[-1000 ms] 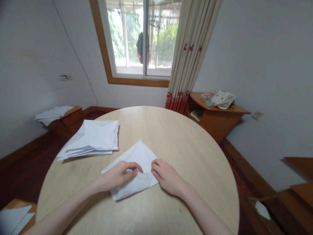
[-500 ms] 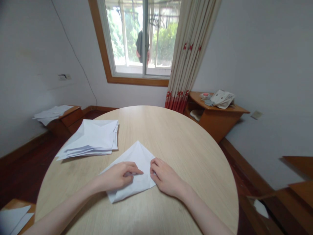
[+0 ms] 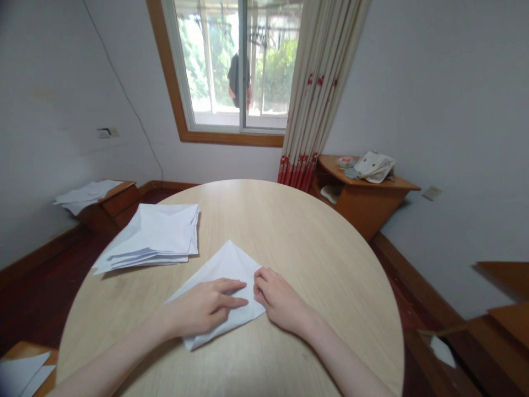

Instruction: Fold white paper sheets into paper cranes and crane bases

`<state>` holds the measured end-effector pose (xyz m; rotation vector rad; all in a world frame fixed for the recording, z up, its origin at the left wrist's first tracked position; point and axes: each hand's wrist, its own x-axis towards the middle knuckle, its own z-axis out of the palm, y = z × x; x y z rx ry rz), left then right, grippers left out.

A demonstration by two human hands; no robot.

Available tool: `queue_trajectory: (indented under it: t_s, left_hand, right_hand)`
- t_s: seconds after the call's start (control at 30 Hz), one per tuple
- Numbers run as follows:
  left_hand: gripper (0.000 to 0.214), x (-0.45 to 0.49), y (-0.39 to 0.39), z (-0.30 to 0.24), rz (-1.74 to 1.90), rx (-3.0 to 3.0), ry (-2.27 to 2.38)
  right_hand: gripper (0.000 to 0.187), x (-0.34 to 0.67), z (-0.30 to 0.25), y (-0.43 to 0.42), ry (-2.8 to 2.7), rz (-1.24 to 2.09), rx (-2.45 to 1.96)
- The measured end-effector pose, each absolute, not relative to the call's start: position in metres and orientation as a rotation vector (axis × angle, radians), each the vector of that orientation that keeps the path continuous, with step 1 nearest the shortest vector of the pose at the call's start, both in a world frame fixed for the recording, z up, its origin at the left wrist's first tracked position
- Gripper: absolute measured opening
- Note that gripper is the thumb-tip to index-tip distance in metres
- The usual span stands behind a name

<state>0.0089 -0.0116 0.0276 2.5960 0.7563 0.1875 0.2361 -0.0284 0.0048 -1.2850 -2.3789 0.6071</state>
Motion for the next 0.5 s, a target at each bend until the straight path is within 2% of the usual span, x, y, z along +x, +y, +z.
queue_trajectory:
  t_s: [0.33,0.5]
  left_hand:
    - [0.031,0.020,-0.031,0.036,0.103,2.775,0.776]
    - [0.037,0.023,-0.033,0.033,0.090,2.792,0.766]
  right_hand:
    - [0.011,0.233,0.011,-0.030,-2.441,0.428,-1.456]
    - [0.013,0.236,0.010,-0.028,-2.439,0.495,-1.437]
